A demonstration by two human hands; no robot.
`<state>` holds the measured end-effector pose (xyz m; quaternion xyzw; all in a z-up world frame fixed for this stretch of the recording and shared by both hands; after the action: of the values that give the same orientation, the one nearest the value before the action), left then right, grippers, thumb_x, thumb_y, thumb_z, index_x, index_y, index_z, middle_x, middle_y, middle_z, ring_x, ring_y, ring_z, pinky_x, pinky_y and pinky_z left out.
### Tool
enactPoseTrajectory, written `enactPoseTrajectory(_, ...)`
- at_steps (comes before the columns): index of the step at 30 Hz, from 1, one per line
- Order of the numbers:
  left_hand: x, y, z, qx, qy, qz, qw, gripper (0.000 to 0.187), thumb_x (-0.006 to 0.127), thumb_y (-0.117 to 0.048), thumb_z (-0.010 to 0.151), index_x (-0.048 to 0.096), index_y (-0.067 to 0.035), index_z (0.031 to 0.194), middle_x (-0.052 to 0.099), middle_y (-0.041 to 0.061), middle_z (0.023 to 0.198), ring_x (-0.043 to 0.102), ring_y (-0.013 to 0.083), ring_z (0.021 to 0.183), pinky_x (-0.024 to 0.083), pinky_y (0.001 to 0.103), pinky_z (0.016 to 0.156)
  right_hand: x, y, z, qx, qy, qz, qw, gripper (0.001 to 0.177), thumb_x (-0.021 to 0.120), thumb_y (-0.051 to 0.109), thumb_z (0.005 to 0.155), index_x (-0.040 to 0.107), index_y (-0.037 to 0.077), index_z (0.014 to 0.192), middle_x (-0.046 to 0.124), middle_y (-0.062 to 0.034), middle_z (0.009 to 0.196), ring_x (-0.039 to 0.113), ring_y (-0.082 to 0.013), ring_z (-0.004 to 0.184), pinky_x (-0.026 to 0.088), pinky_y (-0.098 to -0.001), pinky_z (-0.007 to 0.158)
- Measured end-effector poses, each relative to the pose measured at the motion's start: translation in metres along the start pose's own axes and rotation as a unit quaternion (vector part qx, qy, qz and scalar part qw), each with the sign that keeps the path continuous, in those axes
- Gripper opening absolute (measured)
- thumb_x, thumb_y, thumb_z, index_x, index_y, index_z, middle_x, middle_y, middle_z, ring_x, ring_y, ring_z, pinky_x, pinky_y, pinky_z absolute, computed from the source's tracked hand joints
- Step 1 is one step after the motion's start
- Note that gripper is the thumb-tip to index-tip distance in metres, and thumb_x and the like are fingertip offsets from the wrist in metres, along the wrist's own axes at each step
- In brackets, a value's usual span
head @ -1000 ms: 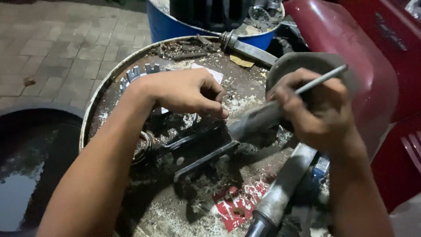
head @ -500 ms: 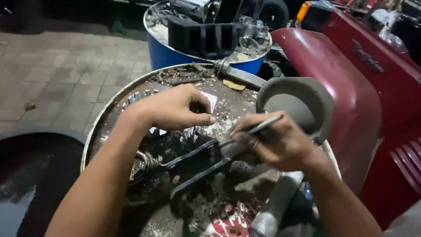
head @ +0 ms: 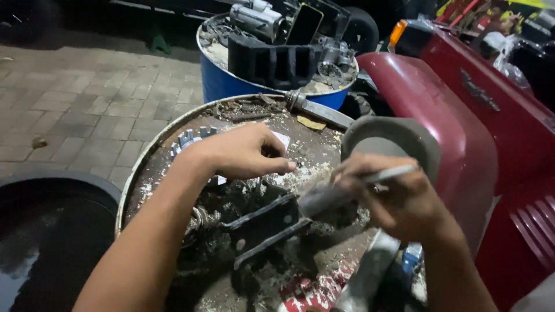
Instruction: The person cleans a cylindrical mechanical component using a wire brush and a rag. They scrub the surface of the part and wipe it down, then place it on a metal tray alongside other disassembled parts.
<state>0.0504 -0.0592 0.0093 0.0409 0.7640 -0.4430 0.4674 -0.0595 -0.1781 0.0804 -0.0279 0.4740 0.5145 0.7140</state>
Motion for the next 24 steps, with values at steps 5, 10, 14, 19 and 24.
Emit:
enactPoseTrajectory(5,0.003,-0.003,-0.004,0.000,0.009,-0.033,0.999,0.049,0.065,-0.040,0.101,0.054,-0.011,0.065,0.046,0.000,0.060,0.036,0.0142,0.054,0.030,0.033,0.052,0.054,0.026,0.009,-0.035,0.101,0.078,0.991,0.012,0.066,0.015,0.095,0.071,0.004,0.098,0.077,-0.0133,0.104,0.078,-0.0240,0.093,0.066,-0.0362,0.084)
enactPoseTrajectory(10,0.001,-0.004,-0.006,0.020,0.012,-0.040,0.999,0.046,0.067,-0.040,0.099,0.058,-0.011,0.064,0.047,0.000,0.059,0.038,0.0135,0.053,0.031,0.032,0.052,0.010,-0.004,-0.007,0.001,0.066,-0.119,0.991,0.011,0.055,0.007,0.095,0.065,0.009,0.092,0.071,-0.0041,0.088,0.067,-0.0156,0.073,0.059,-0.0275,0.066)
enactPoseTrajectory(14,0.001,-0.006,-0.006,0.023,0.025,-0.021,0.999,0.032,0.067,-0.037,0.094,0.076,-0.010,0.080,0.060,0.001,0.067,0.049,0.0134,0.061,0.039,0.032,0.057,0.007,0.034,-0.005,-0.039,-0.007,-0.030,0.999,0.014,0.063,0.010,0.091,0.069,0.001,0.101,0.078,-0.0144,0.100,0.082,-0.0246,0.091,0.069,-0.0314,0.079)
enactPoseTrajectory(19,0.011,-0.013,-0.001,0.048,0.057,-0.042,0.996,0.041,0.063,-0.047,0.087,0.084,-0.014,0.100,0.083,-0.001,0.089,0.068,0.0080,0.073,0.053,0.025,0.065,0.063,0.068,0.007,-0.170,0.073,-0.021,0.982,0.016,0.068,0.012,0.097,0.069,-0.001,0.107,0.074,-0.0192,0.105,0.064,-0.0287,0.071,0.056,-0.0370,0.068)
enactPoseTrajectory(24,0.023,-0.010,0.007,0.088,0.082,-0.046,0.992,0.029,0.068,-0.041,0.091,0.080,-0.015,0.083,0.066,-0.004,0.067,0.045,0.0108,0.056,0.037,0.029,0.056,0.039,0.013,0.008,0.030,0.134,-0.050,0.989,0.017,0.057,0.018,0.097,0.070,0.008,0.093,0.080,-0.0078,0.110,0.081,-0.0204,0.101,0.067,-0.0326,0.083)
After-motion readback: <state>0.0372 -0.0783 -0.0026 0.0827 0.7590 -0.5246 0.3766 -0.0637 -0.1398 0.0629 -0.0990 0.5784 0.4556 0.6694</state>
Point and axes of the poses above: each hand's wrist, its own z-axis towards the middle knuckle, its own x-axis out of the palm, y = z × x, the point moved 10 cm from there along z, towards the middle knuckle
